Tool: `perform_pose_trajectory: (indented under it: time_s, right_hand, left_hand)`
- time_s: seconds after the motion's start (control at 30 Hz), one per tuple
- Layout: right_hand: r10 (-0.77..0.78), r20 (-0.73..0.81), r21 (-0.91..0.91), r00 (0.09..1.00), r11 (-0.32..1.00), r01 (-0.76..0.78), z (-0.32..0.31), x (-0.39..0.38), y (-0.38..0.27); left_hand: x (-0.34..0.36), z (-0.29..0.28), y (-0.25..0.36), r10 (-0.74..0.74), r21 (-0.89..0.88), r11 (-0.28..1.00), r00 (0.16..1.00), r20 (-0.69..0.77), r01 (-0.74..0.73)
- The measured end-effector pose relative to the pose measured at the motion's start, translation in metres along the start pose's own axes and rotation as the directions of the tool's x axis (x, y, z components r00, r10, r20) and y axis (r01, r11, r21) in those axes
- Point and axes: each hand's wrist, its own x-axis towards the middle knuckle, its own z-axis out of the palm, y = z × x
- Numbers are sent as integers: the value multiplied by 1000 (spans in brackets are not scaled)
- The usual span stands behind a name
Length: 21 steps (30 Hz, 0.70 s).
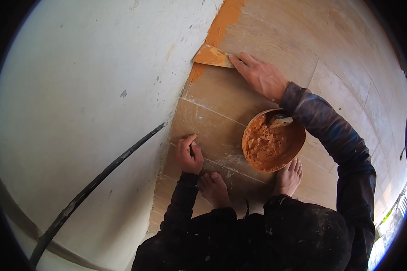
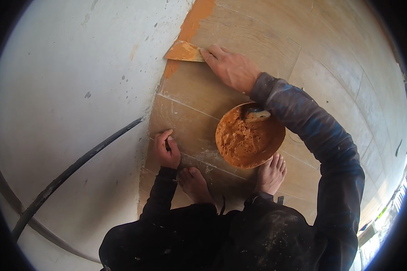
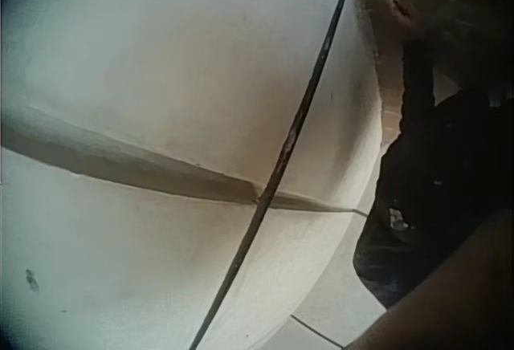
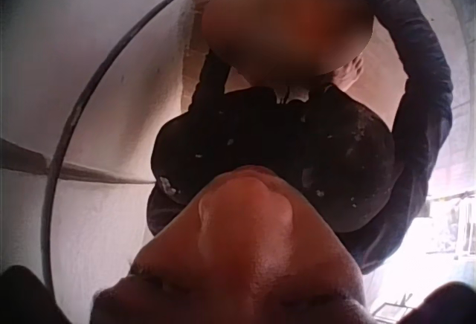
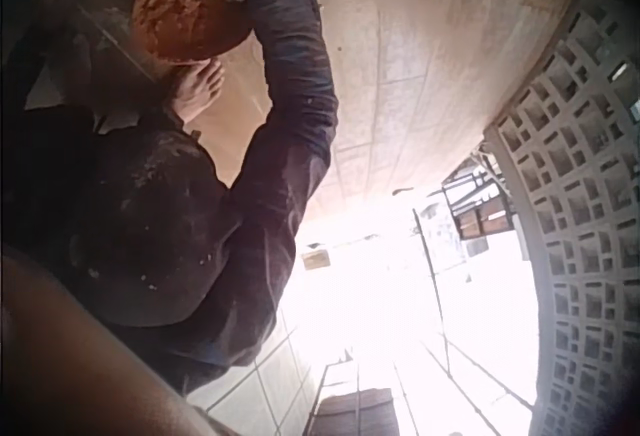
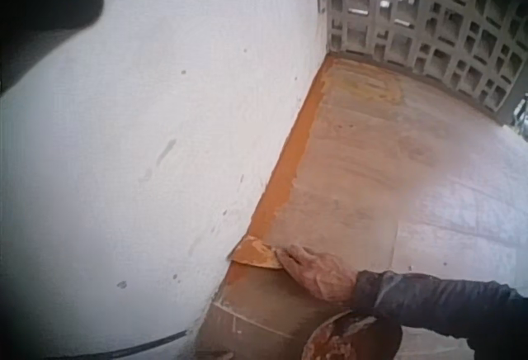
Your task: The person applies grout to the joint between a wall and floor tiles using a putty knife, taking the material from a small container.
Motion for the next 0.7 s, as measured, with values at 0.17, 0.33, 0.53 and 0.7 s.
perform_pose_trajectory:
  time_s: [0.17,0.33,0.53,0.7]
  right_hand:
    - [-243,-18,91,970,965,244,22,-11,-11]
    - [-232,57,293,971,934,206,16,-21,-28]
    - [93,58,218,994,970,-104,2,-12,-19]
    - [-48,2,176,999,983,47,14,-17,-20]
  left_hand:
    - [2,4,5,-14,-27,1000,1000,4,15]
    - [4,0,0,20,12,1000,1000,-19,-20]
    - [2,1,1,9,3,1000,1000,-6,-9]
    - [1,2,-1,9,-13,1000,1000,-21,-9]
